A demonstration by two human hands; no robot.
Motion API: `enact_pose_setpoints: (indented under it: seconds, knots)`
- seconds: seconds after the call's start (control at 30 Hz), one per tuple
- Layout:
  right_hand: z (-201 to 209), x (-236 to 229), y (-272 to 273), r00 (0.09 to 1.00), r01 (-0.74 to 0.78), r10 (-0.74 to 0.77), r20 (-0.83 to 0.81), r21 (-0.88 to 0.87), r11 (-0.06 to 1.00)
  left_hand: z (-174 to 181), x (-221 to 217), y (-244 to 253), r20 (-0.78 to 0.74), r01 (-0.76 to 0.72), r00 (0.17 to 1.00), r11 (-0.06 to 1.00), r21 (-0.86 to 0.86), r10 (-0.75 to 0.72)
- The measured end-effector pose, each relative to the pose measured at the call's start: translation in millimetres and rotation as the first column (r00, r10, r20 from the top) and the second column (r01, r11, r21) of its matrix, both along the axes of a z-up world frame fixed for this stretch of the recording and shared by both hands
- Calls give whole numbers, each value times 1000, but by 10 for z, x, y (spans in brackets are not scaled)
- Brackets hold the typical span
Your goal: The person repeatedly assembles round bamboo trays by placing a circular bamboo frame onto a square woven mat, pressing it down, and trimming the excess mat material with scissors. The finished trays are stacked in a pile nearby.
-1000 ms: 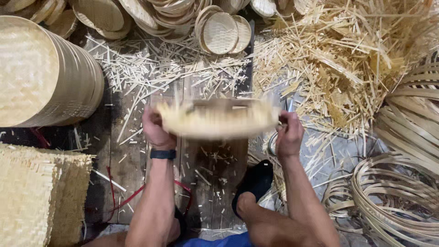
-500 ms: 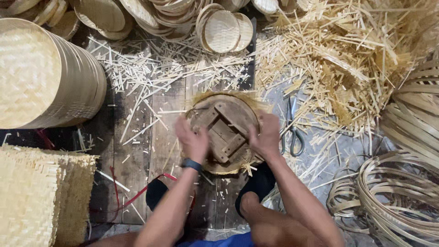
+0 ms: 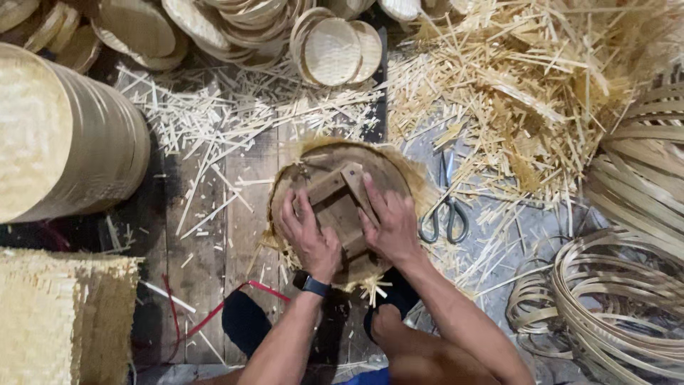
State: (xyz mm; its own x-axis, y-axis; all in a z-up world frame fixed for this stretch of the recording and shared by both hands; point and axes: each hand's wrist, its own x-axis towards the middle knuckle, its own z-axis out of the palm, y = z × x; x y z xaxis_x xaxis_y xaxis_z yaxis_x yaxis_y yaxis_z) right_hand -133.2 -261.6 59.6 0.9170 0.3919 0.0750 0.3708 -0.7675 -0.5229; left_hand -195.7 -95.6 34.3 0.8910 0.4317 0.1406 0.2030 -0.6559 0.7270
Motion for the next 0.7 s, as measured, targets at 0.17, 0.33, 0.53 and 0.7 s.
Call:
enact_pose_setpoints:
  seconds: [0.17,0.33,0.53,0.7]
  knots:
    - [-435,-13,43,997,73,-72,-10,74,995,-583,121,-17,-162,48,986,991,126,-27]
    - [-629,-180,-345,963,263,-224,-148,365,893,-761,47,68,-86,117,990,987,114,-107]
    - [-1031,-273,-1546,749,580,-638,-180,-287,762,-597,464,282,-326,499,852,827,260,-411]
    - [-1629,-476,-1895,568,598,-693,-444,-356,718,-569,508,-524,-246,456,854,887,-65,-458]
